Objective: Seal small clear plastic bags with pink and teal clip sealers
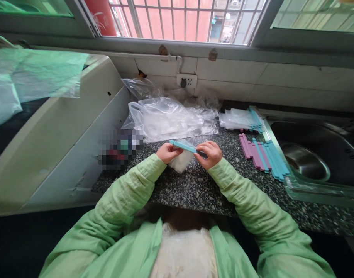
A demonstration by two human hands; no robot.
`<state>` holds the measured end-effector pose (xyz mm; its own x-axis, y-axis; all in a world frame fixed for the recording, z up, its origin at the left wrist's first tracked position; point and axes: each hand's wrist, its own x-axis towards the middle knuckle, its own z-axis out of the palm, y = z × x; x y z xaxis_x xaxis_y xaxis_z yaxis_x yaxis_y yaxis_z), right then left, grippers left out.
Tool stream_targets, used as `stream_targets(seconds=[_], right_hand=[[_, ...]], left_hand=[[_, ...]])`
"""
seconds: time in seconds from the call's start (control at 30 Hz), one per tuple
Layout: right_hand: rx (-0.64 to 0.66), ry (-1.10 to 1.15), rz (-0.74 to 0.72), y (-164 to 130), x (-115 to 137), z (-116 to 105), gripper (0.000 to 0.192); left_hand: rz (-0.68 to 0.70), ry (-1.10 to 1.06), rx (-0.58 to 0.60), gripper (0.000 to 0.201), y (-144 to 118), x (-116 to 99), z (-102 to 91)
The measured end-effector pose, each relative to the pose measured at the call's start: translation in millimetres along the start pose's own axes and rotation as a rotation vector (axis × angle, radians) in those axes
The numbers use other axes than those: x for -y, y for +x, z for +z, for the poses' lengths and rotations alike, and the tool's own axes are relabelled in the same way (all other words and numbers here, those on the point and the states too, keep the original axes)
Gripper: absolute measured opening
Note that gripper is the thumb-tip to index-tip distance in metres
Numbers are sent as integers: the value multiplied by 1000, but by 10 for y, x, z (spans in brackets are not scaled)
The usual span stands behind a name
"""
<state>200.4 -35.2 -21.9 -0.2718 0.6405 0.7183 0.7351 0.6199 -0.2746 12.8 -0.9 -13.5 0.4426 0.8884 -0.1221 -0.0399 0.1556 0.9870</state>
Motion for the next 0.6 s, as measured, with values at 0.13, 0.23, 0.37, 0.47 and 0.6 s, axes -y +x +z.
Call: stream_targets(seconds=[0.13,0.23,0.37,0.47,0.6], right_hand=[[-14,-41,-3,-31,-15,30,6],[-44,-92,3,-49,-18,30,7],[-21,-164,-10,-64,-24,26,8],[4,-178,-14,-72,-31,34,9],[11,-188,-31,-82,-37,50,11]], left_hand=[[-41,-62,-8,18,24,9,4],[-29,-80,-8,22,32,11,-11],[20,-62,17,35,24,-2,-50],[46,9,23,46,22,3,-91],[48,62,-15,53,48,53,-141]])
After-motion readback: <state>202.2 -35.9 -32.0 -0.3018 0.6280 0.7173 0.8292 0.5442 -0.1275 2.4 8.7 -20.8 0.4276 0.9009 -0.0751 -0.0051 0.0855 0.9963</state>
